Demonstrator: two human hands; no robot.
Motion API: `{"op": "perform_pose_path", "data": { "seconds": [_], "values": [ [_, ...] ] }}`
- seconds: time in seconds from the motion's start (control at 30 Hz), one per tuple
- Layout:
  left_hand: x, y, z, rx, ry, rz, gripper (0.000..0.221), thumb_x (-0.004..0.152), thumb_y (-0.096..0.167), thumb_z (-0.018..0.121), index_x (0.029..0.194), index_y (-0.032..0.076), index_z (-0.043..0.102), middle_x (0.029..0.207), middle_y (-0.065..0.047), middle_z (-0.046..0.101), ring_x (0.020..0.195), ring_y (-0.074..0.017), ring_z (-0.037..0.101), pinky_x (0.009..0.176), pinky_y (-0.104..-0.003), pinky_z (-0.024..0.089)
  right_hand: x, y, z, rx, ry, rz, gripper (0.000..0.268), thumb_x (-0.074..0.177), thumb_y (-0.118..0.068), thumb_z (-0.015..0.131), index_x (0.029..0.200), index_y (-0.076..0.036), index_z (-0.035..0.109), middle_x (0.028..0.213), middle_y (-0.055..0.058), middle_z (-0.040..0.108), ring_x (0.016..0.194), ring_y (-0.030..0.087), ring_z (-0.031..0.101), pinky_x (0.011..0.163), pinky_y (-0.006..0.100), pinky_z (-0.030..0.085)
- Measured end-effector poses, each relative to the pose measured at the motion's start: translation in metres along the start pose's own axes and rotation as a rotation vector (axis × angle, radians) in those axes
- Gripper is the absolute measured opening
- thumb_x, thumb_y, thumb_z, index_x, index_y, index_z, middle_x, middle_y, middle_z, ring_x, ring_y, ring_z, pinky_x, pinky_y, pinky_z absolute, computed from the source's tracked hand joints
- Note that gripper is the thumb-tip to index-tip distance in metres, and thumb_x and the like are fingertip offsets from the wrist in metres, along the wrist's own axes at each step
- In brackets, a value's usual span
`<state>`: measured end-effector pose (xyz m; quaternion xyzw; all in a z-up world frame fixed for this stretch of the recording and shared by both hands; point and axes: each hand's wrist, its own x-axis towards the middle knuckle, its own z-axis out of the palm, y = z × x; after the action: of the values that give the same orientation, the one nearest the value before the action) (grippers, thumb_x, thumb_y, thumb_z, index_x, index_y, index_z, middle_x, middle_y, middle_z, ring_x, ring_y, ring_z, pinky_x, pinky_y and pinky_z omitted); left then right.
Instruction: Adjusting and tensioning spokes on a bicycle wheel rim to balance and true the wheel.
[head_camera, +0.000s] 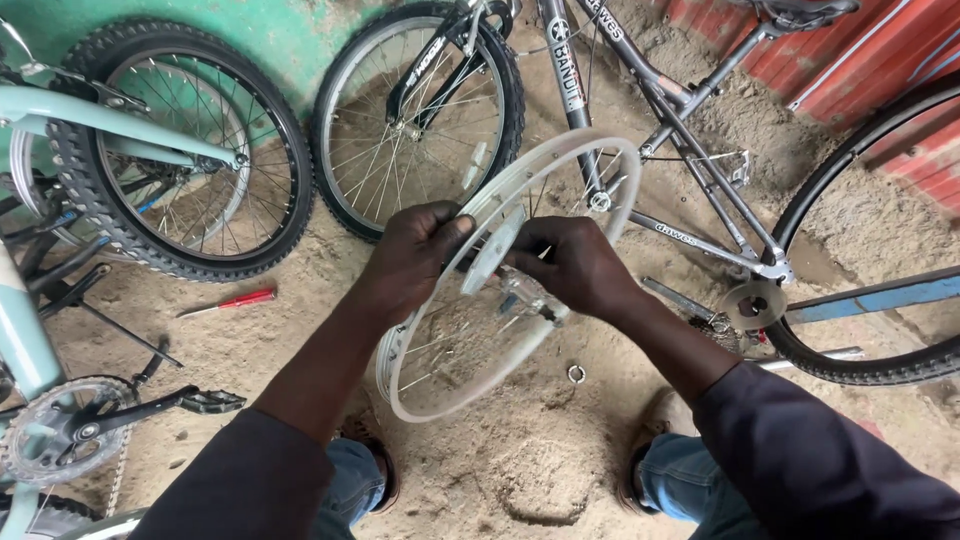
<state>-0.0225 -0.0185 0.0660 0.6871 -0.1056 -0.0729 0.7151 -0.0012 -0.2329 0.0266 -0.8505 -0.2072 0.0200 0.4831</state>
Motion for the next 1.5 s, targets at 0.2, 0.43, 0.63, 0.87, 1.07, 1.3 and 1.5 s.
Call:
{"op": "perform_pose_path", "data": {
  "seconds": [0.2,0.43,0.63,0.87,1.07,1.3,1.5],
  "values": [
    [0.007,-0.014,-0.006,0.071,0.044,0.027,0.023,0.105,0.017,0.061,0.085,0.006,0.067,0.069,-0.001,0.052,0.069,-0.0078,0.046,0.065,-0.026,0.043,-0.002,0.008,0.008,0.267,0.024,0.210,0.015,0.086,-0.011,0.081,0.100,-0.009,0.079,0.083,0.011,0.076,0.066,0.016,0.068,0.062,0.031,0.057],
    [0.009,-0.001,-0.013,-0.025,0.021,0.063,0.022,0.106,0.017,0.057,0.088,0.010,0.066,0.072,0.001,0.057,0.071,-0.0064,0.051,0.069,-0.024,0.044,0.003,-0.008,0.018,0.382,0.296,0.017,0.011,0.085,-0.007,0.085,0.094,-0.006,0.080,0.073,0.012,0.074,0.056,0.015,0.070,0.052,0.025,0.057],
    [0.006,0.007,-0.010,-0.193,0.026,0.072,0.020,0.105,0.021,0.058,0.092,0.009,0.068,0.078,0.000,0.066,0.074,-0.0056,0.059,0.075,-0.024,0.051,-0.001,-0.027,0.006,0.375,0.340,-0.143,0.006,0.087,-0.003,0.082,0.092,-0.002,0.078,0.067,0.012,0.072,0.050,0.012,0.064,0.048,0.023,0.054],
    [0.005,0.008,-0.010,-0.198,0.017,0.078,0.021,0.106,0.021,0.057,0.091,0.010,0.067,0.079,-0.001,0.066,0.076,-0.0066,0.059,0.077,-0.026,0.052,-0.003,-0.032,0.001,0.423,0.324,-0.153,0.005,0.086,-0.004,0.081,0.090,-0.001,0.078,0.061,0.011,0.070,0.044,0.009,0.054,0.044,0.022,0.049],
    [0.006,-0.007,-0.003,-0.078,0.044,0.074,0.022,0.105,0.023,0.058,0.090,0.009,0.066,0.076,-0.002,0.061,0.074,-0.0094,0.057,0.072,-0.027,0.050,0.000,-0.014,-0.004,0.413,0.212,-0.014,0.011,0.087,0.001,0.079,0.097,0.003,0.077,0.074,0.017,0.073,0.057,0.016,0.067,0.052,0.028,0.059],
    [0.021,-0.083,0.013,0.125,0.102,0.058,0.027,0.105,0.022,0.057,0.084,0.006,0.063,0.066,-0.003,0.054,0.064,-0.0107,0.050,0.060,-0.028,0.042,0.004,0.018,-0.011,0.109,-0.126,0.359,0.023,0.091,-0.006,0.073,0.113,-0.001,0.075,0.096,0.024,0.076,0.075,0.029,0.074,0.073,0.043,0.062],
    [0.029,-0.099,0.001,0.342,0.130,-0.042,0.033,0.105,0.030,0.056,0.089,0.003,0.067,0.070,-0.009,0.058,0.067,-0.0196,0.054,0.062,-0.037,0.043,0.020,0.036,-0.039,-0.436,-0.219,0.233,0.024,0.095,-0.020,0.069,0.114,-0.005,0.074,0.093,0.023,0.078,0.093,0.044,0.075,0.085,0.055,0.057]
  ]
}}
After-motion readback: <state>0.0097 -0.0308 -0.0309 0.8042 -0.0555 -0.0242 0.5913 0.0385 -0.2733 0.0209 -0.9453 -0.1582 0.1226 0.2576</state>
